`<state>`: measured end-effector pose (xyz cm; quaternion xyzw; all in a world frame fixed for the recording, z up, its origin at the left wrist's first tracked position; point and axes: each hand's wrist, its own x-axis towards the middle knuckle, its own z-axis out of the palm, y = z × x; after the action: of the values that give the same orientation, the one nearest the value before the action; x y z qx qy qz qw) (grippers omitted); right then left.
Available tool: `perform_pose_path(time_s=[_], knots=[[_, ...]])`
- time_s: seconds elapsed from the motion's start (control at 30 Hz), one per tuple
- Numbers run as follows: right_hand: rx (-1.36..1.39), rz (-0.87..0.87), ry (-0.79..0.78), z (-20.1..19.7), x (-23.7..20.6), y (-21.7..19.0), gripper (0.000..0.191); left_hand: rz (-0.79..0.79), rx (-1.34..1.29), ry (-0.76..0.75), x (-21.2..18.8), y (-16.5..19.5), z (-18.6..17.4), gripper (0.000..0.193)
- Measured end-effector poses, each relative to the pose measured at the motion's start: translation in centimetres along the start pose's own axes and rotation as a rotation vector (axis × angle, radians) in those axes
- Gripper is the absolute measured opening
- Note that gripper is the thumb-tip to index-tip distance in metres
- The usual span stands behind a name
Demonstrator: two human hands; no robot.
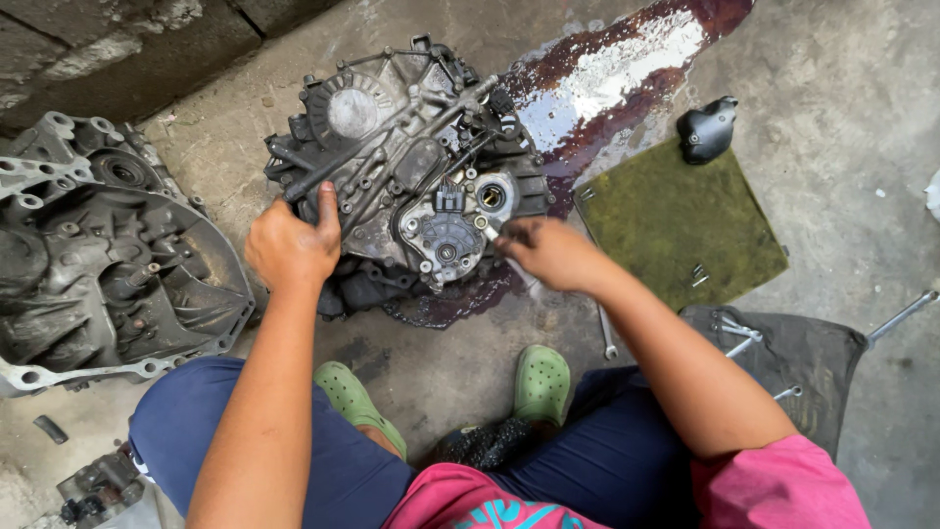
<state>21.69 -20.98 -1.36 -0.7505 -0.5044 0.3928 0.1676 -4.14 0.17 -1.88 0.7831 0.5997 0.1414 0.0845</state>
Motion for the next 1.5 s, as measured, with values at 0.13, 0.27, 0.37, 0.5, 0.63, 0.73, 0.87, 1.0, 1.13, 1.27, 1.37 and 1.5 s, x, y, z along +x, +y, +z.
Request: perform_pose_path(time_s=[0.13,0.27,0.37,0.5,0.63,0.73,0.87,1.0,1.13,1.27,1.37,1.5], knots=[[-0.545,-0.267,0.33,-2.5,0.4,-0.5,0.032,-0.004,-0.016,-0.021,-0.1,0.3,-0.2,0.059],[-0.594,-0.337,0.398,-4.7,-0.1,-2.0,0.024,-0.004,-0.007,-0.011,0.0,0.7,-0.6,0.058],[-0.464,-0.206,0.459,-5.5,-1.2,-2.7,0.027,-0.038,0.003,-0.027,-0.1,0.7,-0.7,0.061],[-0.07,0.118,0.18,-3.9,-2.6,-3.2,0.03,-0.012,-0.009,-0.016,-0.1,0.4,-0.5,0.06],[0.411,0.212,-0.073,-1.3,-2.0,-3.1,0.033,-0.022,0.02,-0.037,-0.1,0.3,-0.2,0.064],[0.59,0.219,-0.099,-0.1,-1.1,-3.0,0.032,-0.002,0.008,-0.004,-0.2,0.3,-0.3,0.062],[0.732,0.29,-0.111,0.8,-0.4,-3.2,0.032,-0.008,0.001,0.014,-0.1,0.3,-0.3,0.062],[0.629,0.234,-0.156,-0.1,-0.1,-2.7,0.034,-0.002,-0.003,0.001,-0.1,0.3,-0.3,0.062],[-0.453,-0.008,0.234,-3.1,0.5,-1.8,0.035,-0.002,-0.03,0.005,-0.2,0.4,-0.4,0.058],[-0.544,-0.306,0.578,-5.2,0.1,-1.7,0.031,-0.008,-0.043,0.0,-0.1,0.7,-0.8,0.059],[-0.449,-0.164,0.484,-5.0,-0.5,-2.2,0.034,-0.035,0.02,-0.006,-0.1,0.7,-1.0,0.065],[-0.223,0.163,0.124,-2.2,-1.6,-2.3,0.037,-0.041,0.015,-0.021,-0.1,0.4,-0.8,0.067]])
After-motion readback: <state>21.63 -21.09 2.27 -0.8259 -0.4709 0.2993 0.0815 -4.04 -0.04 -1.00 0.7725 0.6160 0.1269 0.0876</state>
